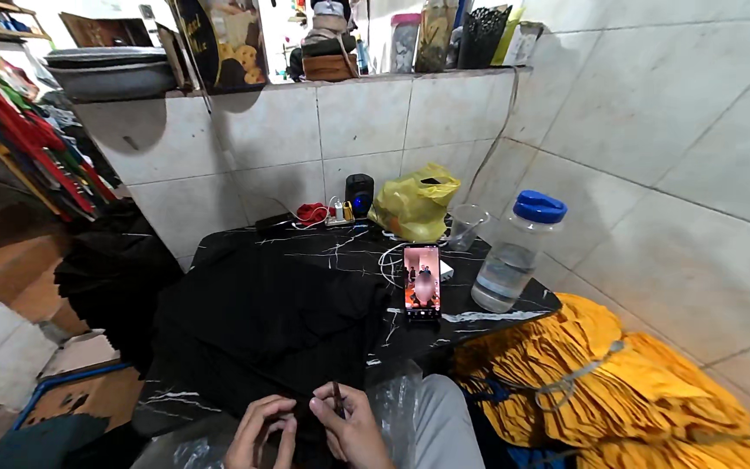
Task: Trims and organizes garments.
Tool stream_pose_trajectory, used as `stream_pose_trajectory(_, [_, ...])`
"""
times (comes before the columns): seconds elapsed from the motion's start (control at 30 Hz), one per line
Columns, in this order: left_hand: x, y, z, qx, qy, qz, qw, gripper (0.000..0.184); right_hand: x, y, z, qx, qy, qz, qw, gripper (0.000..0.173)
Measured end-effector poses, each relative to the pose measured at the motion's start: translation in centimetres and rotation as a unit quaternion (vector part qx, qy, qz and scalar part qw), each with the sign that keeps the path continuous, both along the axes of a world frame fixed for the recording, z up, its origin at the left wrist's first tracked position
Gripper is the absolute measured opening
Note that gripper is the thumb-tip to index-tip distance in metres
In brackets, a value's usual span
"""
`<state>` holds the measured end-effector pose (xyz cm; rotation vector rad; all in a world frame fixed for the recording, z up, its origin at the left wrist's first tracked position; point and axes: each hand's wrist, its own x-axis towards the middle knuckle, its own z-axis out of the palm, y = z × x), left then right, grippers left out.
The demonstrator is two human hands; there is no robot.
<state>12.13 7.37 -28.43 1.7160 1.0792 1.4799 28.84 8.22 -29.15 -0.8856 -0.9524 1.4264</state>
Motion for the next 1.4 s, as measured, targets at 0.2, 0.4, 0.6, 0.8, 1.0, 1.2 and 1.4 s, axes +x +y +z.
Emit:
stream_pose_trajectory(0.2, [0.0, 0.0, 0.1, 0.025, 0.089, 0.034, 0.995, 0.031, 0.1, -0.3, 0.1, -0.052, 0.043, 0.041, 0.997, 0.011])
stream_pose_trajectory(0.4, [0.3, 0.0, -0.6, 0.117, 0.148, 0.098, 0.977, 0.01, -0.1, -0.5, 0.4, -0.042, 0.02, 0.032, 0.998, 0.013])
stream_pose_trajectory(0.6, [1.0, 0.0, 0.0, 0.117, 0.165, 0.147, 0.968, 0.012, -0.3, -0.4, 0.1, 0.065, -0.085, -0.011, 0.994, 0.011])
stream_pose_trajectory(0.8, [1.2, -0.4, 0.0, 0.066, 0.091, 0.099, 0.989, 0.009, -0.6, -0.8, 0.7, 0.105, -0.167, -0.041, 0.98, 0.016])
stream_pose_trajectory(1.0, [1.5, -0.4, -0.3, 0.073, 0.026, 0.09, 0.993, 0.006, -0.1, -0.7, 0.1, 0.242, -0.329, -0.106, 0.907, 0.024])
stream_pose_trajectory(1.2, [0.6, -0.6, 0.0, 0.097, 0.075, 0.086, 0.989, 0.01, 1.7, -0.9, 0.6, 0.322, -0.502, -0.099, 0.797, 0.036])
stream_pose_trajectory(1.4, [0.8, -0.7, -0.3, 0.107, 0.102, 0.075, 0.986, 0.011, 1.1, -0.8, 0.8, 0.331, -0.538, -0.122, 0.766, 0.03])
